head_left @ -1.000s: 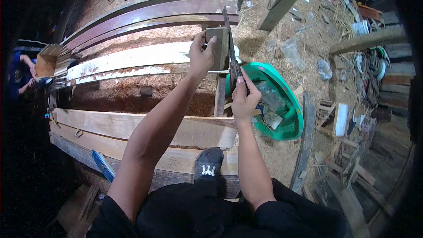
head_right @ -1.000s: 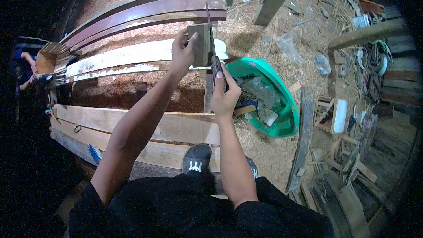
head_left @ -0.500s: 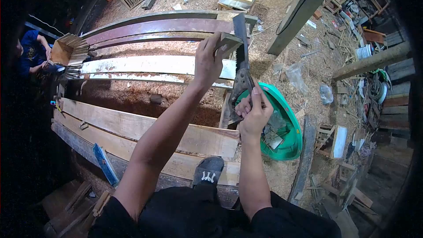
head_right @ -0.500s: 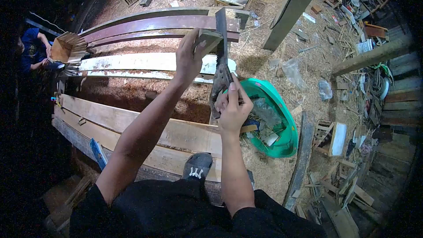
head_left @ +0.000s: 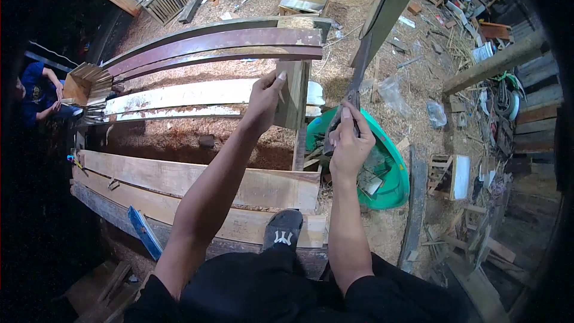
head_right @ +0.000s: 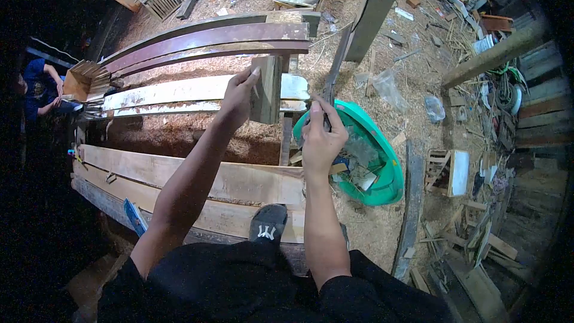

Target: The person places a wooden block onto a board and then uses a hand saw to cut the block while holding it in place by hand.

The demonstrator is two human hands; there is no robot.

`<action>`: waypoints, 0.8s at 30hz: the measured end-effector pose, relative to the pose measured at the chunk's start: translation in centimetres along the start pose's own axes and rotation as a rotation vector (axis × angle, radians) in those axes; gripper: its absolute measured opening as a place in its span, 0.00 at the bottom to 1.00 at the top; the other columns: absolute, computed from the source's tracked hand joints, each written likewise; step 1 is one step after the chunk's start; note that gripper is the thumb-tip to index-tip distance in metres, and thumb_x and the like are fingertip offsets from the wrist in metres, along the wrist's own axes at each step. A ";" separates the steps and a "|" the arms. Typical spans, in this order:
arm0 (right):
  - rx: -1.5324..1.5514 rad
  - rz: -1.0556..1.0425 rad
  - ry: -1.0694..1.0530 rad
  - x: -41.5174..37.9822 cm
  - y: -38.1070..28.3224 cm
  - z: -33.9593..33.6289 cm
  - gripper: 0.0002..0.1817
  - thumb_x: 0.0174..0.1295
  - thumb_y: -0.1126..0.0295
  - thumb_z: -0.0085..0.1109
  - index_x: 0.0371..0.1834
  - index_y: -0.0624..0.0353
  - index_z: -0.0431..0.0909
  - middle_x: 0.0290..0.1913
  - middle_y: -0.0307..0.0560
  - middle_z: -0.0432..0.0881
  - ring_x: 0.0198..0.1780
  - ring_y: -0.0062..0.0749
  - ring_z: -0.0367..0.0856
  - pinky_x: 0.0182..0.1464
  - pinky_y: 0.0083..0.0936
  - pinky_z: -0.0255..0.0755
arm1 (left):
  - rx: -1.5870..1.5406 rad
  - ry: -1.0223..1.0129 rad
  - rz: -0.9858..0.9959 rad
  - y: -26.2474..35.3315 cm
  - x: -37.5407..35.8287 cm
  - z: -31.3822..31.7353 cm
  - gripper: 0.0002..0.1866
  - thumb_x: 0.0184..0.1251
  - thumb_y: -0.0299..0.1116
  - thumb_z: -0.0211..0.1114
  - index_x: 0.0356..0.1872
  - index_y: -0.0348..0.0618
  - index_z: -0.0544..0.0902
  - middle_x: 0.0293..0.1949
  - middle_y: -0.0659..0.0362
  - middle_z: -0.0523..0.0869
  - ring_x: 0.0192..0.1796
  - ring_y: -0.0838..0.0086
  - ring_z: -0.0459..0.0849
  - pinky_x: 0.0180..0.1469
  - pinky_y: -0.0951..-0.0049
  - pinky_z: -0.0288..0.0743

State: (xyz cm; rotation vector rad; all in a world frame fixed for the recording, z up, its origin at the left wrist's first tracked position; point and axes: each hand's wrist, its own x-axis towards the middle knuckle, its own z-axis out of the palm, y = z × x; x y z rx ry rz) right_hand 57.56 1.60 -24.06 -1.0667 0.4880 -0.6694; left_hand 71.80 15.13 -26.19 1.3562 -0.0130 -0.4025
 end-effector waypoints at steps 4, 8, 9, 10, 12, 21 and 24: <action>-0.199 0.037 0.016 1.5 1.0 -0.2 0.12 0.73 0.69 0.65 0.51 0.68 0.88 0.29 0.36 0.81 0.25 0.12 0.70 0.27 0.17 0.65 | 0.021 -0.075 -0.018 -0.2 -0.3 -0.1 0.21 0.81 0.41 0.61 0.64 0.35 0.82 0.49 0.57 0.88 0.49 0.75 0.83 0.56 0.71 0.76; -0.293 -0.009 -0.043 3.8 1.0 0.7 0.15 0.72 0.67 0.67 0.48 0.71 0.88 0.40 0.49 0.91 0.44 0.24 0.84 0.53 0.24 0.77 | -0.045 -0.141 -0.063 1.1 -0.8 0.8 0.22 0.81 0.41 0.62 0.64 0.34 0.81 0.50 0.57 0.88 0.51 0.75 0.83 0.57 0.70 0.76; -0.347 -0.032 -0.078 4.6 0.8 1.0 0.15 0.71 0.66 0.68 0.48 0.71 0.88 0.40 0.49 0.91 0.43 0.23 0.84 0.51 0.23 0.77 | -0.053 -0.166 -0.037 1.5 -0.9 1.0 0.22 0.81 0.41 0.62 0.64 0.34 0.81 0.51 0.57 0.88 0.51 0.75 0.83 0.57 0.70 0.76; -0.401 -0.054 -0.114 5.1 0.3 1.4 0.16 0.71 0.65 0.69 0.48 0.71 0.88 0.39 0.49 0.91 0.42 0.23 0.84 0.50 0.23 0.77 | -0.061 -0.189 -0.011 1.7 -1.0 1.2 0.21 0.81 0.40 0.62 0.63 0.33 0.81 0.51 0.57 0.88 0.51 0.75 0.83 0.56 0.70 0.76; -0.314 0.001 -0.122 5.5 -1.2 2.4 0.17 0.68 0.64 0.72 0.46 0.70 0.89 0.38 0.47 0.90 0.41 0.21 0.83 0.49 0.23 0.77 | -0.066 -0.208 -0.031 2.1 -1.3 1.4 0.21 0.82 0.39 0.61 0.63 0.32 0.81 0.52 0.57 0.88 0.52 0.76 0.83 0.56 0.71 0.76; -0.248 0.033 -0.211 6.6 -1.4 2.8 0.09 0.67 0.72 0.73 0.44 0.67 0.88 0.32 0.35 0.85 0.30 0.11 0.73 0.31 0.14 0.61 | 0.007 -0.267 0.033 3.9 -2.0 2.3 0.20 0.81 0.39 0.61 0.63 0.35 0.82 0.51 0.58 0.88 0.50 0.78 0.84 0.55 0.74 0.77; -0.140 0.088 -0.209 6.4 -1.5 2.6 0.08 0.68 0.73 0.71 0.45 0.68 0.87 0.33 0.36 0.86 0.31 0.12 0.75 0.32 0.14 0.65 | 0.031 -0.282 0.070 4.1 -2.2 2.5 0.20 0.81 0.39 0.62 0.63 0.35 0.82 0.50 0.58 0.88 0.50 0.78 0.84 0.55 0.73 0.77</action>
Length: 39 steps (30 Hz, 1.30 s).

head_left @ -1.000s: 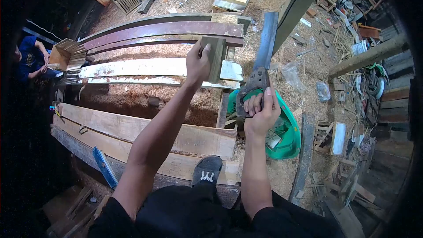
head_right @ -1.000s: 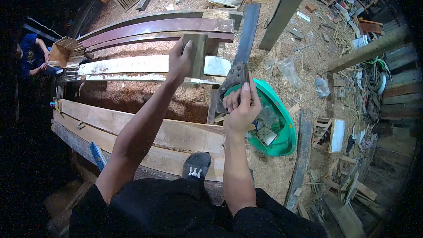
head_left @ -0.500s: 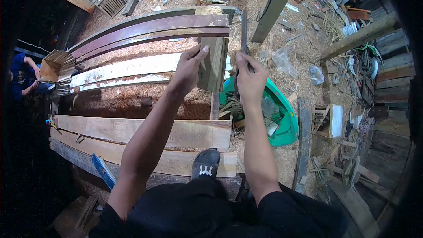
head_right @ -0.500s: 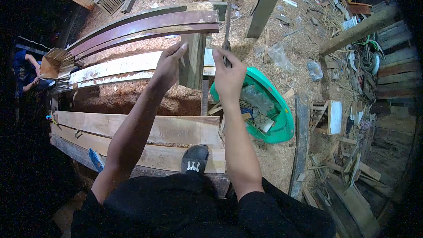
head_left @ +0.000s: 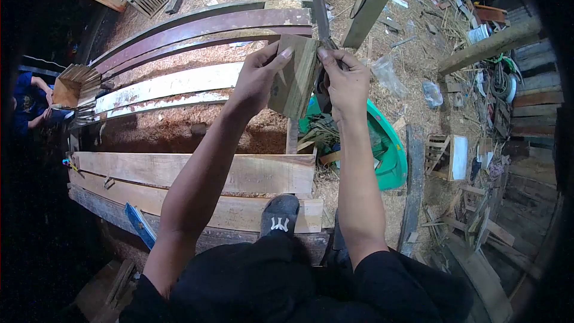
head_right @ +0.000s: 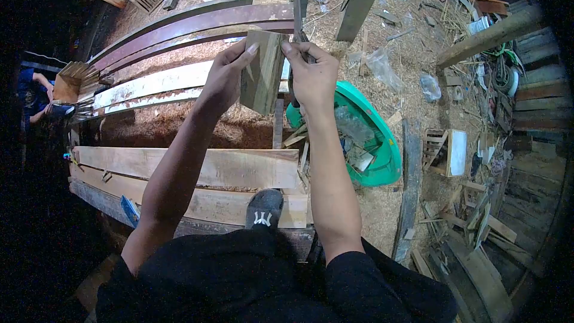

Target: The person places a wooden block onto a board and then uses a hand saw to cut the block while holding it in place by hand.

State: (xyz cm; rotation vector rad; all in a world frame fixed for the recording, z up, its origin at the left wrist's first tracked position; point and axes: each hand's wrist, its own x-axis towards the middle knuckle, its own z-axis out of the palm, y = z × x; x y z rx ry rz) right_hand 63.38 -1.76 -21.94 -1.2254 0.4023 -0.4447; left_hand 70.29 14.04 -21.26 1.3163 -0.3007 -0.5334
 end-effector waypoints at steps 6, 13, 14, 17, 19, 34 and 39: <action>-0.061 -0.062 0.065 -0.1 0.5 -0.1 0.07 0.70 0.74 0.68 0.41 0.71 0.88 0.32 0.37 0.85 0.33 0.16 0.73 0.38 0.18 0.68 | 0.058 0.033 0.016 0.2 0.1 0.2 0.21 0.80 0.39 0.63 0.63 0.34 0.82 0.51 0.57 0.88 0.50 0.77 0.83 0.56 0.73 0.76; -0.039 -0.079 0.065 -0.1 1.3 -0.3 0.06 0.71 0.77 0.65 0.46 0.69 0.87 0.36 0.36 0.86 0.34 0.13 0.77 0.36 0.15 0.69 | 0.071 -0.004 0.022 -0.1 0.3 0.3 0.22 0.79 0.38 0.64 0.65 0.34 0.81 0.53 0.55 0.88 0.51 0.77 0.83 0.57 0.72 0.76; 0.001 -0.070 0.075 -0.2 1.2 -0.4 0.06 0.71 0.77 0.65 0.46 0.68 0.87 0.36 0.37 0.86 0.34 0.14 0.77 0.36 0.15 0.70 | 0.078 -0.024 0.027 -0.1 0.3 0.2 0.23 0.79 0.38 0.64 0.66 0.34 0.80 0.54 0.55 0.88 0.52 0.77 0.83 0.58 0.72 0.76; 0.074 -0.067 0.099 -0.1 1.6 -0.3 0.06 0.71 0.77 0.65 0.45 0.67 0.87 0.35 0.36 0.85 0.31 0.14 0.76 0.33 0.15 0.68 | 0.079 -0.010 0.037 -0.2 0.4 0.5 0.24 0.79 0.38 0.64 0.68 0.34 0.79 0.55 0.55 0.88 0.53 0.77 0.83 0.58 0.72 0.76; 0.106 -0.073 0.113 -0.2 1.4 -0.3 0.05 0.71 0.77 0.65 0.45 0.67 0.88 0.34 0.35 0.85 0.28 0.13 0.74 0.31 0.14 0.66 | 0.089 -0.015 0.038 -0.3 0.4 0.6 0.24 0.79 0.38 0.64 0.68 0.34 0.79 0.55 0.55 0.88 0.53 0.77 0.83 0.58 0.72 0.76; 0.130 -0.031 0.081 0.1 1.0 -0.6 0.09 0.68 0.77 0.69 0.48 0.71 0.88 0.40 0.44 0.89 0.40 0.19 0.82 0.45 0.18 0.75 | 0.073 0.022 0.027 0.1 0.4 0.7 0.23 0.79 0.38 0.65 0.65 0.31 0.80 0.53 0.54 0.89 0.51 0.78 0.84 0.57 0.73 0.77; -0.138 -0.263 0.165 0.2 1.9 -0.6 0.06 0.69 0.77 0.68 0.46 0.67 0.88 0.33 0.35 0.86 0.28 0.11 0.75 0.28 0.14 0.65 | 0.122 0.031 0.081 0.0 0.6 0.9 0.23 0.78 0.36 0.66 0.65 0.29 0.80 0.52 0.54 0.89 0.50 0.78 0.84 0.56 0.73 0.78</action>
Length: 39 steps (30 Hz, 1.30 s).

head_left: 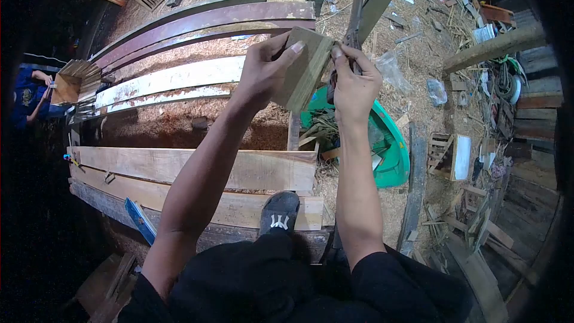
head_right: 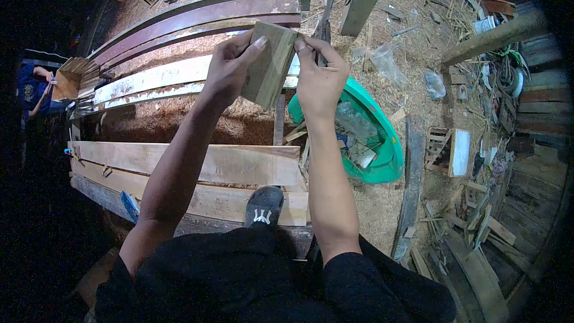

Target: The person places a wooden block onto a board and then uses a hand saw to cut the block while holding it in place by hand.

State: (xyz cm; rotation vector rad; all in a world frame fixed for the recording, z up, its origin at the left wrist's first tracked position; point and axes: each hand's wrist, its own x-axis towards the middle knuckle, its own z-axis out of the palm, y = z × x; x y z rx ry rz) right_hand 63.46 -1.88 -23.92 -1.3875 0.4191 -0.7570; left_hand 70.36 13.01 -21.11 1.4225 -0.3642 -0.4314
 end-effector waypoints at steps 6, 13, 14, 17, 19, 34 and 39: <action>0.094 0.129 -0.031 0.3 -1.1 -0.5 0.05 0.69 0.77 0.67 0.42 0.69 0.88 0.34 0.38 0.86 0.36 0.15 0.77 0.39 0.16 0.70 | 0.033 -0.010 0.000 0.1 0.5 0.3 0.22 0.78 0.35 0.66 0.66 0.31 0.81 0.52 0.54 0.89 0.50 0.79 0.84 0.55 0.74 0.78; 0.224 0.240 -0.068 -0.2 -1.5 -0.1 0.03 0.71 0.73 0.66 0.43 0.58 0.87 0.33 0.32 0.84 0.22 0.07 0.65 0.20 0.13 0.52 | -0.090 -0.055 0.010 -0.6 -0.2 -0.4 0.22 0.79 0.38 0.65 0.66 0.33 0.81 0.51 0.57 0.89 0.50 0.80 0.83 0.54 0.75 0.77; 0.255 0.245 -0.064 -0.3 -1.5 0.1 0.03 0.71 0.73 0.67 0.43 0.58 0.87 0.32 0.31 0.84 0.22 0.07 0.66 0.20 0.13 0.52 | -0.110 -0.072 -0.001 -0.6 -0.3 -0.6 0.22 0.79 0.38 0.65 0.65 0.34 0.81 0.51 0.58 0.89 0.49 0.80 0.83 0.54 0.75 0.77; 0.273 0.260 -0.043 -0.3 -1.6 0.6 0.03 0.71 0.73 0.67 0.43 0.59 0.87 0.30 0.30 0.83 0.21 0.07 0.65 0.20 0.13 0.52 | -0.093 -0.085 -0.007 -0.8 -0.1 -1.1 0.21 0.80 0.37 0.64 0.65 0.34 0.82 0.50 0.59 0.89 0.49 0.81 0.82 0.53 0.75 0.76; 0.259 0.272 -0.027 -0.2 -1.8 0.9 0.04 0.70 0.72 0.68 0.43 0.59 0.87 0.29 0.30 0.82 0.21 0.07 0.65 0.20 0.13 0.52 | -0.113 -0.062 -0.014 -0.9 -0.2 -1.0 0.20 0.80 0.37 0.64 0.64 0.34 0.82 0.50 0.59 0.89 0.49 0.81 0.82 0.53 0.75 0.76; 0.238 0.249 -0.054 -0.1 -1.6 0.0 0.08 0.70 0.75 0.68 0.48 0.68 0.89 0.33 0.35 0.85 0.32 0.13 0.74 0.35 0.14 0.66 | -0.166 0.048 -0.045 -0.1 -0.1 0.3 0.21 0.79 0.38 0.64 0.63 0.33 0.82 0.51 0.57 0.89 0.50 0.78 0.84 0.55 0.73 0.77; 0.217 0.256 -0.085 -1.0 -2.6 -0.9 0.14 0.77 0.70 0.58 0.59 0.64 0.85 0.22 0.28 0.69 0.20 0.10 0.61 0.21 0.15 0.54 | -0.148 0.106 -0.046 -1.4 0.3 -0.2 0.22 0.78 0.38 0.66 0.63 0.32 0.82 0.51 0.56 0.89 0.51 0.77 0.84 0.56 0.72 0.77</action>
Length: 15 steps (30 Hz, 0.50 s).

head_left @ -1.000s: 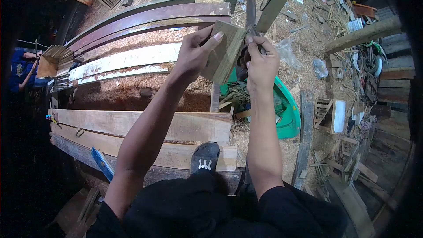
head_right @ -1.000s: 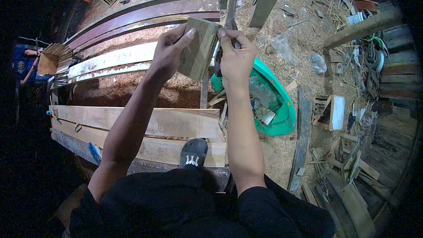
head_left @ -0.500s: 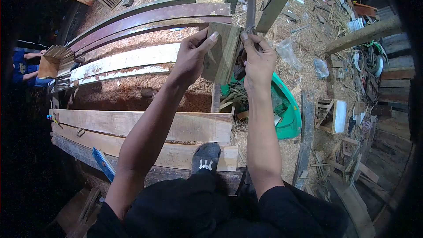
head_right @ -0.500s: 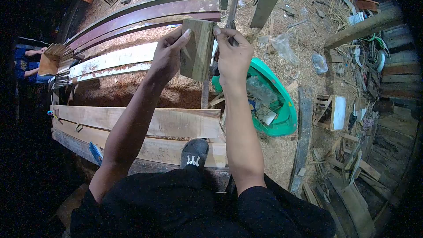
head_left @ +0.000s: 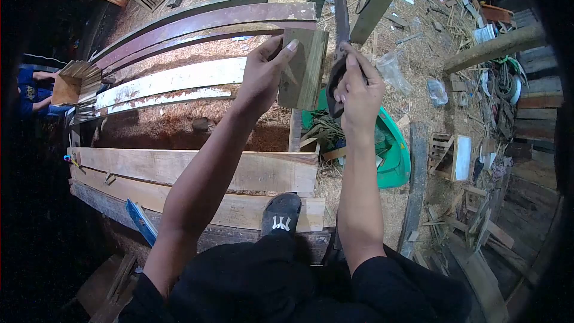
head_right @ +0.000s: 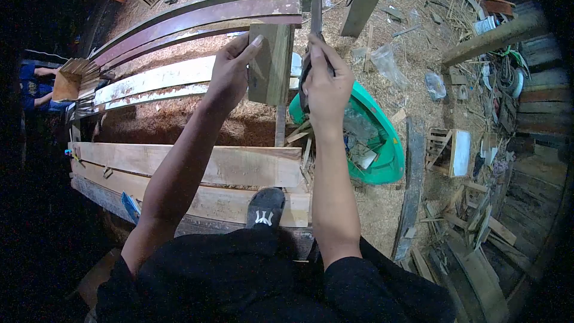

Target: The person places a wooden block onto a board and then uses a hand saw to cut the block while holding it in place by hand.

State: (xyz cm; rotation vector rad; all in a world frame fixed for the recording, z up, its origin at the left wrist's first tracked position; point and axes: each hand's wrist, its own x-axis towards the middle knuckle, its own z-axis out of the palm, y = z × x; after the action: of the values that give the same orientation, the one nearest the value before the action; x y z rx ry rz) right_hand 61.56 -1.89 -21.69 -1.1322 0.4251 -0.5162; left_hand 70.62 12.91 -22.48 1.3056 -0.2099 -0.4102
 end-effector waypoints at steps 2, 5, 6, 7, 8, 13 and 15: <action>0.033 0.018 -0.013 -0.7 0.5 -1.1 0.18 0.78 0.71 0.56 0.66 0.63 0.81 0.27 0.34 0.79 0.19 0.09 0.61 0.19 0.15 0.55 | 0.049 0.052 0.036 -2.1 0.9 -1.0 0.22 0.77 0.37 0.67 0.62 0.32 0.82 0.50 0.56 0.89 0.47 0.77 0.85 0.50 0.73 0.79; -0.064 -0.001 0.023 -2.2 0.9 -2.5 0.25 0.78 0.70 0.54 0.76 0.62 0.71 0.19 0.28 0.64 0.19 0.12 0.57 0.21 0.18 0.54 | 0.109 0.151 -0.092 -4.8 2.0 -1.9 0.23 0.75 0.37 0.69 0.62 0.32 0.82 0.47 0.56 0.90 0.41 0.78 0.85 0.41 0.75 0.79; -0.064 0.002 0.031 -2.6 1.3 -3.2 0.25 0.78 0.70 0.54 0.76 0.62 0.71 0.19 0.28 0.64 0.19 0.12 0.57 0.21 0.18 0.54 | 0.111 0.146 -0.099 -5.9 2.5 -2.2 0.23 0.75 0.37 0.69 0.62 0.32 0.82 0.47 0.56 0.90 0.41 0.78 0.85 0.41 0.75 0.79; -0.081 0.034 0.059 -3.1 1.8 -3.9 0.25 0.78 0.70 0.54 0.76 0.61 0.71 0.19 0.28 0.64 0.19 0.12 0.57 0.21 0.17 0.54 | 0.159 0.165 -0.132 -7.2 2.9 -2.6 0.23 0.75 0.37 0.70 0.62 0.31 0.82 0.46 0.57 0.90 0.39 0.78 0.84 0.37 0.76 0.78; -0.097 0.067 0.088 -3.5 2.3 -4.6 0.25 0.78 0.70 0.54 0.76 0.61 0.71 0.19 0.28 0.64 0.19 0.12 0.57 0.21 0.17 0.54 | 0.207 0.184 -0.166 -8.5 3.4 -3.0 0.24 0.74 0.37 0.71 0.62 0.31 0.82 0.44 0.57 0.90 0.37 0.79 0.84 0.33 0.76 0.77; -0.032 0.186 0.164 -5.8 5.5 -7.3 0.25 0.77 0.74 0.54 0.76 0.62 0.71 0.26 0.29 0.71 0.20 0.09 0.60 0.20 0.16 0.56 | 0.272 0.234 -0.238 -13.6 6.1 -3.4 0.25 0.72 0.40 0.73 0.62 0.32 0.83 0.39 0.56 0.90 0.34 0.78 0.84 0.32 0.74 0.76; -0.038 0.205 0.201 -6.7 6.5 -7.7 0.25 0.76 0.74 0.55 0.76 0.62 0.71 0.26 0.29 0.72 0.20 0.09 0.61 0.20 0.16 0.56 | 0.394 0.249 -0.221 -15.9 7.7 -3.6 0.26 0.69 0.42 0.75 0.60 0.33 0.85 0.35 0.53 0.90 0.32 0.75 0.85 0.34 0.71 0.78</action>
State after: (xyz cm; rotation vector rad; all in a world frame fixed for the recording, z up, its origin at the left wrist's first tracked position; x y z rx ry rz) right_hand 52.95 -1.46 -30.13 -1.0629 0.7206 -0.4443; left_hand 76.18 9.73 -39.32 1.7624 0.0699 -0.4005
